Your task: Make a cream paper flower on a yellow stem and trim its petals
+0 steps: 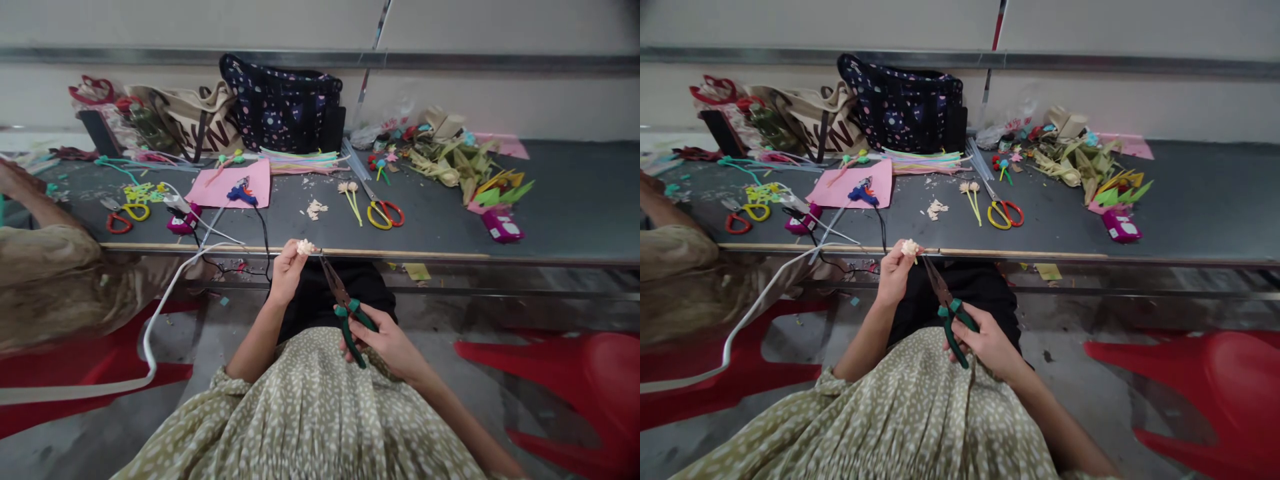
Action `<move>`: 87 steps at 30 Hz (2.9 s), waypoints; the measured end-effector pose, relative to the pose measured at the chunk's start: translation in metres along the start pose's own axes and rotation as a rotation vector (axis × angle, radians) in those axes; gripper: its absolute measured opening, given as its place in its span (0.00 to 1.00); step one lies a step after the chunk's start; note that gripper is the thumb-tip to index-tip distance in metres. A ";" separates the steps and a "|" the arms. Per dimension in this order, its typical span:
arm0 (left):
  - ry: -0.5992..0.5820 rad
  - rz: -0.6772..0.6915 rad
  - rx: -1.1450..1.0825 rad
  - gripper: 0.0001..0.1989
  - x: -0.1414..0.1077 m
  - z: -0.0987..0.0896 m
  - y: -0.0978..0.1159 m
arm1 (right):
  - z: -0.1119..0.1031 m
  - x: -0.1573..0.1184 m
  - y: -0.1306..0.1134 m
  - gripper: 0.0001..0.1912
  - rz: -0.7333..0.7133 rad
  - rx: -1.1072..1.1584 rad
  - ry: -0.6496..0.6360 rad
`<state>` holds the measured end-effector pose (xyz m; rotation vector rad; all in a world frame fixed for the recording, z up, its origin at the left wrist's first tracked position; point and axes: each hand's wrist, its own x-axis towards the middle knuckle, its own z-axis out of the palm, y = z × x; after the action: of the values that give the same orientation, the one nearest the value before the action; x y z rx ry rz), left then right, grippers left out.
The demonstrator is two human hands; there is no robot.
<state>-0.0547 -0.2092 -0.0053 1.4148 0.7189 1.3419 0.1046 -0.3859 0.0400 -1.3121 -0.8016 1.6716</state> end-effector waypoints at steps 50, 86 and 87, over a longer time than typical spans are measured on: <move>-0.047 0.126 0.177 0.06 -0.003 -0.002 0.012 | -0.005 -0.004 0.004 0.27 0.020 -0.075 -0.013; -0.120 0.154 0.013 0.06 -0.005 0.003 -0.004 | -0.005 -0.006 0.006 0.30 0.048 0.057 -0.082; -0.116 0.183 0.059 0.07 -0.005 0.002 -0.004 | -0.004 -0.006 0.005 0.30 0.047 0.053 -0.074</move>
<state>-0.0534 -0.2127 -0.0104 1.6232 0.5669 1.3749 0.1081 -0.3940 0.0369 -1.2471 -0.7691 1.7760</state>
